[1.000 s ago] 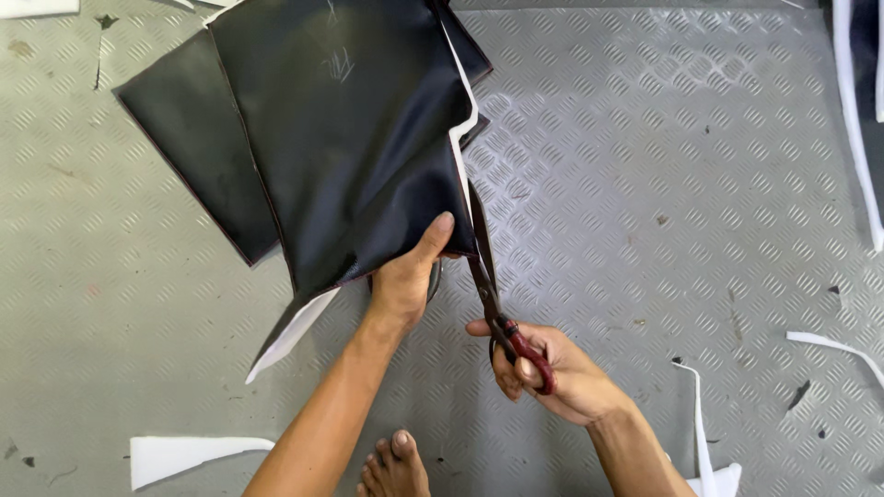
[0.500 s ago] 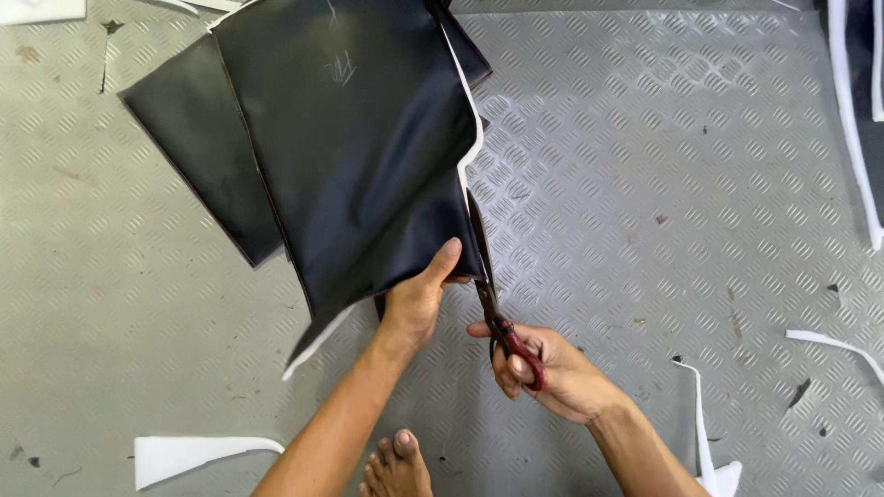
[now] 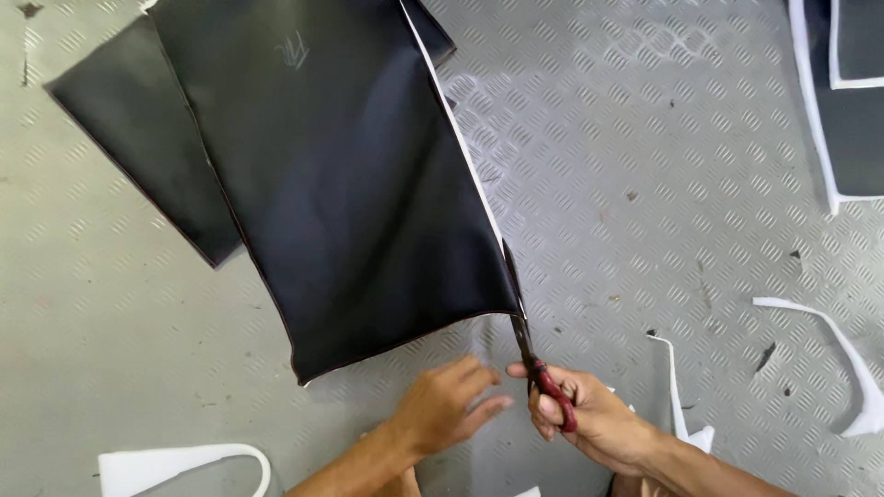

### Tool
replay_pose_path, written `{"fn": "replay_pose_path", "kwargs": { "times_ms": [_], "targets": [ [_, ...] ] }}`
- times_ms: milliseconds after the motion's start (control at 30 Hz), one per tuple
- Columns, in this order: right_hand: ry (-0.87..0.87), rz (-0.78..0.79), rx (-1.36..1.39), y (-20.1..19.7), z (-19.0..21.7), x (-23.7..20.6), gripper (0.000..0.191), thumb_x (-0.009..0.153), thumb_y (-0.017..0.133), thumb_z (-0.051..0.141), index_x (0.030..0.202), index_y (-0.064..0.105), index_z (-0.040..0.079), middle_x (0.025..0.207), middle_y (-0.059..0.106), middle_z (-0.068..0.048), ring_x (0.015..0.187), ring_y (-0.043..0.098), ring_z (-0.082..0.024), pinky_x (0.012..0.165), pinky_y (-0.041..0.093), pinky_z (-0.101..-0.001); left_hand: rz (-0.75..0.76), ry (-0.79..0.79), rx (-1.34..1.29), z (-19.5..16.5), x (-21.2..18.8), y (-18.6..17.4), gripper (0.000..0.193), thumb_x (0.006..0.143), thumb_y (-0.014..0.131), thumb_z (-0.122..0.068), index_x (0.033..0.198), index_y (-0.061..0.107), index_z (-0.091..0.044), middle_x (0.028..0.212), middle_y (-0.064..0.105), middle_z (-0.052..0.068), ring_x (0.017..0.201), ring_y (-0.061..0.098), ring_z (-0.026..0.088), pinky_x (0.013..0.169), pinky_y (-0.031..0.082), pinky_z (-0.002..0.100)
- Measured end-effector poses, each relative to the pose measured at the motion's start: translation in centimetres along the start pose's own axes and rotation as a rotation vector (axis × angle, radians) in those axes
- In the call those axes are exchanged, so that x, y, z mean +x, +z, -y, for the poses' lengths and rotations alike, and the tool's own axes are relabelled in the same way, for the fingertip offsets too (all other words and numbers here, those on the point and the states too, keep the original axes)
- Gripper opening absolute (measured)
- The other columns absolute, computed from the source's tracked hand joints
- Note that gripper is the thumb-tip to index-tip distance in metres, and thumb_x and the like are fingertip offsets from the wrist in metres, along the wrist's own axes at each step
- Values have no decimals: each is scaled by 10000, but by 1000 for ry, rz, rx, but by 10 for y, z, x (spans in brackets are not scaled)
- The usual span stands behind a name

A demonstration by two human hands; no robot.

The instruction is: The person uses shears to trim the edges of stacked black leather pieces, following a white template outline. They rotate and reposition the stack to cut along straight and curved edges, then trim a separate white foam strip into small pieces.

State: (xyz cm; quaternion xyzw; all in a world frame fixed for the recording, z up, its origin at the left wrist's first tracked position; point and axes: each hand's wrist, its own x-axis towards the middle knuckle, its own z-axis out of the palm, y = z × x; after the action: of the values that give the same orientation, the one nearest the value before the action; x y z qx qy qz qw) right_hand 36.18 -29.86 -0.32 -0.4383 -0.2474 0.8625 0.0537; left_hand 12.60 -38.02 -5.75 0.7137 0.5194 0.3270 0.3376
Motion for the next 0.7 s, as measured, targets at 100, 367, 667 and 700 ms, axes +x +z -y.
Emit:
{"fn": "replay_pose_path", "kwargs": {
  "times_ms": [100, 367, 667, 700],
  "targets": [
    [-34, 60, -25, -3, -4, -1, 701, 896, 718, 290, 1463, 476, -44, 768, 509, 10, 695, 505, -110, 670, 450, -284, -231, 241, 520, -5, 19, -23, 453, 944, 786, -254, 1340, 596, -143, 1188, 621, 92, 1018, 624, 277, 826, 506, 448],
    [-41, 68, -11, 6, 1, 4, 685, 919, 712, 312, 1456, 479, -45, 767, 516, 4, 702, 500, -110, 676, 453, -287, -148, -60, 696, 21, 83, -45, 841, 751, 738, -142, 1529, 427, -72, 1583, 384, 211, 1444, 395, 406, 1127, 348, 631],
    [-1, 163, 96, 14, 8, 3, 662, 951, 654, 391, 1443, 515, -30, 762, 521, -11, 749, 517, -137, 702, 441, -304, -177, 1, 621, 38, 58, -50, 675, 819, 621, -62, 1485, 509, -50, 1532, 513, 148, 1394, 502, 358, 1120, 400, 588],
    [19, 157, 110, 15, 6, 2, 668, 943, 653, 402, 1443, 518, -20, 757, 522, -14, 747, 519, -142, 704, 441, -304, -167, -8, 635, 38, 56, -50, 667, 818, 602, -37, 1480, 522, -58, 1532, 516, 146, 1394, 506, 356, 1122, 408, 583]
  ]
}}
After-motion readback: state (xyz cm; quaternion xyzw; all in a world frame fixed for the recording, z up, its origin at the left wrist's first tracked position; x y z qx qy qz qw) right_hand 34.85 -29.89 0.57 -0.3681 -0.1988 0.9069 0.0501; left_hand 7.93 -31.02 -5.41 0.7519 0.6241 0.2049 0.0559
